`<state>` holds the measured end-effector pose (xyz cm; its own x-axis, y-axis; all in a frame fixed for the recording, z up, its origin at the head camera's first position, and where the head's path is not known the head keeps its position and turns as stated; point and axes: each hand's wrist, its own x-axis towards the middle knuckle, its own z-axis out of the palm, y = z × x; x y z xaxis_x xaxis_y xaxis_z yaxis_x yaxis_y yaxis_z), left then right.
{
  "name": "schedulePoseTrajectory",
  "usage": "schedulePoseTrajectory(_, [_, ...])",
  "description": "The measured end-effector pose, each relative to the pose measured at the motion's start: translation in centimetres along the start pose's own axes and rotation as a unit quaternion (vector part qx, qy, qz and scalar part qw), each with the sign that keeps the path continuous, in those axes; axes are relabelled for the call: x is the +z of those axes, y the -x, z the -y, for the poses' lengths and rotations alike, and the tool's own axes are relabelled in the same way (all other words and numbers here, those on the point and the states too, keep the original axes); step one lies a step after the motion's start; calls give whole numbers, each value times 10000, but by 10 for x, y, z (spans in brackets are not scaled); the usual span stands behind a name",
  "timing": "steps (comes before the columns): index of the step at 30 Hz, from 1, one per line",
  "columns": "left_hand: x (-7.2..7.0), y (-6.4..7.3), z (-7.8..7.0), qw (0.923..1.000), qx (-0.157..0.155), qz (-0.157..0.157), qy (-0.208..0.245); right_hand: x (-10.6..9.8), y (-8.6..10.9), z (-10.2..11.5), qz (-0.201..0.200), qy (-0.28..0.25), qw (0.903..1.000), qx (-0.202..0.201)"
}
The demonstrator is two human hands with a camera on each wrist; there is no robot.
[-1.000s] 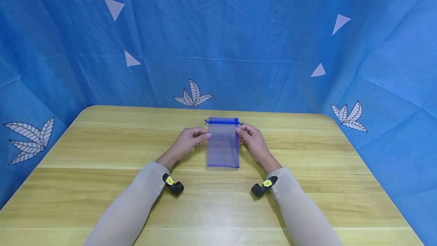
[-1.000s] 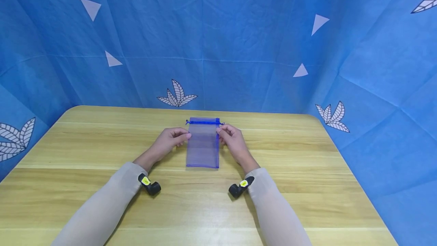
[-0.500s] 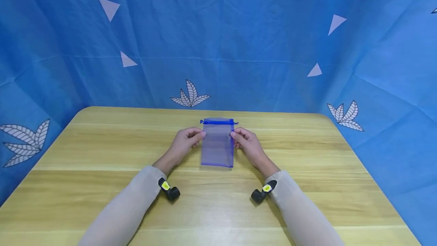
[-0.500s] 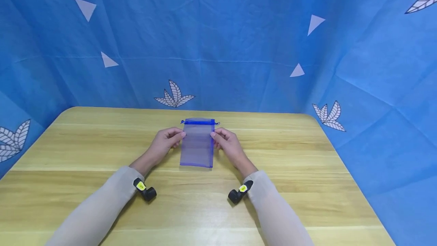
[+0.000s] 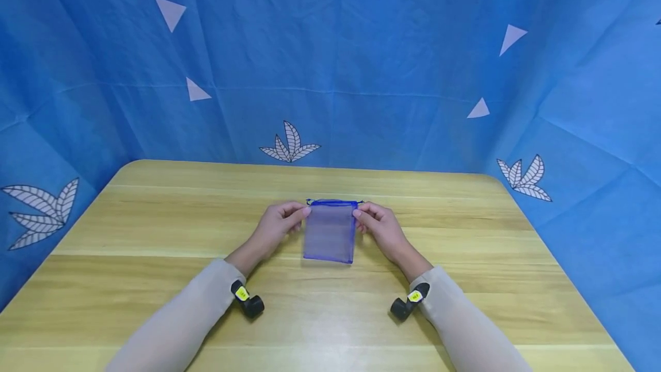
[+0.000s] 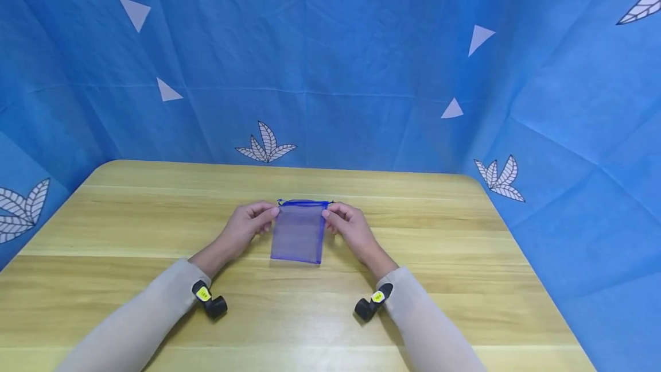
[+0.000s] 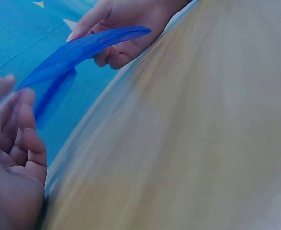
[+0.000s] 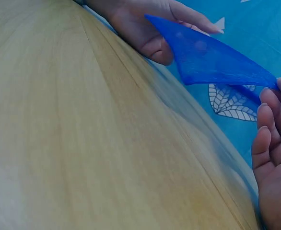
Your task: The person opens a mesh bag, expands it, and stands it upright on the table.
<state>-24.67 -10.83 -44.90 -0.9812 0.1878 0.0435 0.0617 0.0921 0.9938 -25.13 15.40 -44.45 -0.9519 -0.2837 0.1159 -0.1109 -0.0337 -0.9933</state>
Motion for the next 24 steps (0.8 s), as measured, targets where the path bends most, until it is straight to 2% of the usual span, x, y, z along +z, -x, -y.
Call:
schedulePoseTrajectory(5, [0, 11, -2, 9989, -185, 424, -48, -1, 0, -1, -156, -157, 9997, -36])
schedulePoseTrajectory(9, [2, 16, -2, 9967, -156, 790, -35, -2, -1, -1, -220, -265, 9994, -65])
schedulePoseTrajectory(12, [3, 17, 0, 9955, -112, 939, 89, -2, -1, 0, -247, -353, 9990, -77])
schedulePoseTrajectory(18, [3, 15, 2, 9957, -86, 872, 286, -2, 0, -1, -109, -603, 9981, -84])
schedulePoseTrajectory(24, [3, 14, 3, 9979, 30, 546, 341, -1, 1, -1, 183, -814, 9965, 22])
